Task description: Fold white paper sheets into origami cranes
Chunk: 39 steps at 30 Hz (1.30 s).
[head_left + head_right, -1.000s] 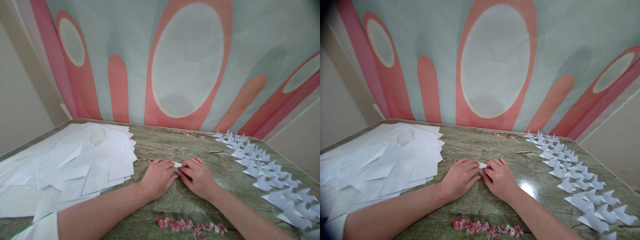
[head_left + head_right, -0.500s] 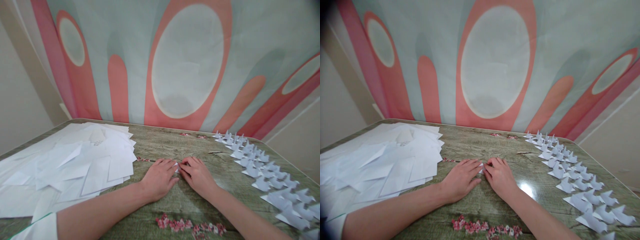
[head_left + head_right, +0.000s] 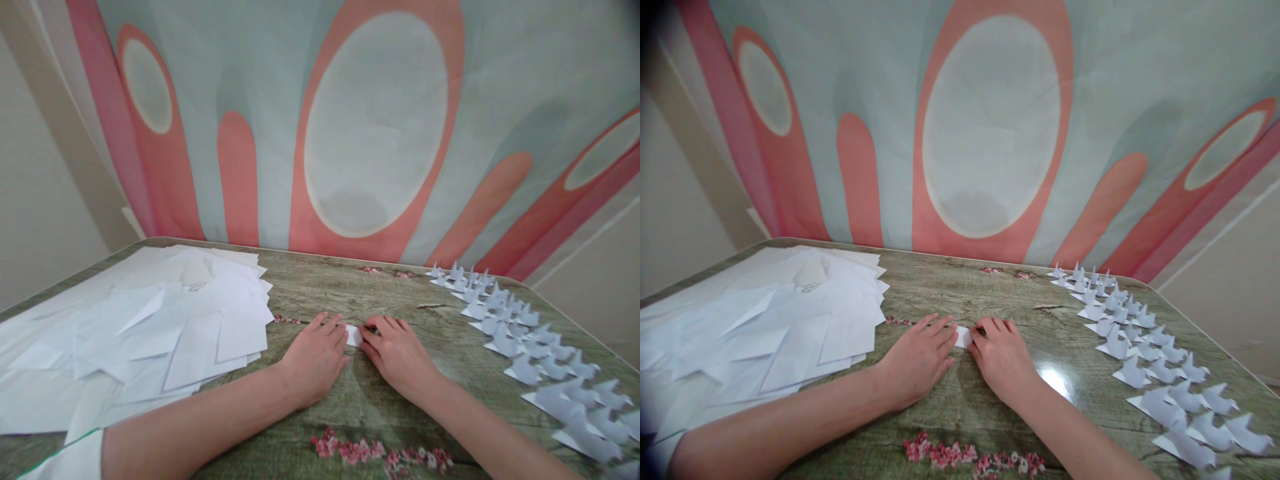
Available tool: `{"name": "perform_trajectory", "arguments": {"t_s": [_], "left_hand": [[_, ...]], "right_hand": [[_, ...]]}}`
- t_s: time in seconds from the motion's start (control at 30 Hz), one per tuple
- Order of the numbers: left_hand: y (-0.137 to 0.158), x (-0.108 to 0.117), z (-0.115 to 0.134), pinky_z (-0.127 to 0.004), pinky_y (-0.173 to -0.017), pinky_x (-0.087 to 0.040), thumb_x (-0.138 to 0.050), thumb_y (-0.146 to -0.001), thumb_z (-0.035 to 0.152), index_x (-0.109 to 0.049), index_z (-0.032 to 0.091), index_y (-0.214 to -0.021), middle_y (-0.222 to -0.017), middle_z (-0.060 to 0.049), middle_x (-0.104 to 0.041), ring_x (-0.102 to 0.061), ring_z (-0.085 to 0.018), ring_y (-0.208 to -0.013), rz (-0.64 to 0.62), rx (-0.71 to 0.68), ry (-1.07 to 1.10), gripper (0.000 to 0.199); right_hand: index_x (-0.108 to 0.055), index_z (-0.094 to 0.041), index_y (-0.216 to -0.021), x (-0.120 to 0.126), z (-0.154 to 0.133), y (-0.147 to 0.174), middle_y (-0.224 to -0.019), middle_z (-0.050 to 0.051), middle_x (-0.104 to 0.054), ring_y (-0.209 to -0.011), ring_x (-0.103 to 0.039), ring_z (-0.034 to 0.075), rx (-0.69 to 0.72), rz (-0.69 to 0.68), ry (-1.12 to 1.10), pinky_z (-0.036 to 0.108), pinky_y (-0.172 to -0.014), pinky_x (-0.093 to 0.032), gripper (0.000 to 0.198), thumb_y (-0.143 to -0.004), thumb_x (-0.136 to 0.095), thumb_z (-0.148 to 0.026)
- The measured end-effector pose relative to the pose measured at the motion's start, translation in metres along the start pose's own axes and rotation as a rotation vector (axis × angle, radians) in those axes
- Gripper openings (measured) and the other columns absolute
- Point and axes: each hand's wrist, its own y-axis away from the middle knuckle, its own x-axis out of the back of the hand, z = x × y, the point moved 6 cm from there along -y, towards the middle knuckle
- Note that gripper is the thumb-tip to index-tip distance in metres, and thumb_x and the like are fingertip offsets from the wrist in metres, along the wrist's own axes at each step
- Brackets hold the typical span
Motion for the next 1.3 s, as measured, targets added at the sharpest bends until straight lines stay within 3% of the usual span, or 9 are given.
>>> {"name": "perform_trajectory", "arguments": {"t_s": [0.17,0.3,0.4,0.7,0.93,1.3], "left_hand": [[-0.001,0.003,0.004,-0.037,-0.097,-0.03,-0.039,-0.09,0.031,-0.055,0.01,-0.114,-0.12,-0.011,-0.056,-0.045,-0.023,-0.115,0.01,-0.08,0.017,0.035],[0.0,0.004,0.005,-0.037,-0.096,-0.033,-0.041,-0.089,0.031,-0.056,0.009,-0.111,-0.116,-0.013,-0.058,-0.05,-0.023,-0.11,0.019,-0.072,0.052,0.034],[0.0,0.003,0.006,-0.037,-0.096,-0.032,-0.042,-0.089,0.032,-0.053,0.009,-0.115,-0.117,-0.014,-0.057,-0.049,-0.024,-0.112,0.032,-0.067,0.059,0.036],[-0.001,0.003,0.005,-0.036,-0.096,-0.033,-0.043,-0.088,0.031,-0.053,0.008,-0.112,-0.116,-0.014,-0.058,-0.05,-0.024,-0.11,0.048,-0.063,0.088,0.034],[-0.002,0.004,0.0,-0.036,-0.095,-0.035,-0.042,-0.089,0.029,-0.052,0.012,-0.109,-0.112,-0.011,-0.059,-0.05,-0.022,-0.11,0.085,-0.031,0.192,0.029],[-0.002,0.002,-0.002,-0.035,-0.099,-0.031,-0.039,-0.09,0.031,-0.05,0.013,-0.114,-0.118,-0.01,-0.056,-0.048,-0.021,-0.113,0.084,-0.018,0.222,0.032]], "right_hand": [[-0.062,-0.02,-0.097,-0.005,0.004,0.002,-0.098,0.007,-0.059,-0.091,-0.053,0.02,0.029,0.027,-0.095,0.035,-0.078,-0.039,0.017,-0.085,-0.051,-0.025],[-0.058,-0.019,-0.108,-0.002,0.007,0.002,-0.106,0.009,-0.059,-0.094,-0.054,0.021,0.081,0.076,-0.217,0.036,-0.079,-0.044,0.026,-0.083,-0.053,-0.024],[-0.059,-0.021,-0.106,0.003,0.011,0.001,-0.103,0.008,-0.061,-0.09,-0.057,0.019,0.14,0.091,-0.257,0.035,-0.078,-0.046,0.024,-0.083,-0.053,-0.022],[-0.061,-0.015,-0.096,0.008,0.002,0.005,-0.095,0.009,-0.064,-0.087,-0.055,0.019,0.527,0.134,0.027,0.036,-0.08,-0.042,0.02,-0.089,-0.042,-0.014],[-0.061,-0.015,-0.088,0.017,0.0,0.006,-0.082,0.008,-0.063,-0.08,-0.054,0.016,0.537,0.171,0.018,0.034,-0.078,-0.039,0.022,-0.09,-0.04,-0.014],[-0.062,-0.015,-0.085,0.019,-0.001,0.006,-0.077,0.007,-0.063,-0.077,-0.055,0.015,0.536,0.205,-0.007,0.034,-0.077,-0.039,0.023,-0.091,-0.04,-0.013]]}}
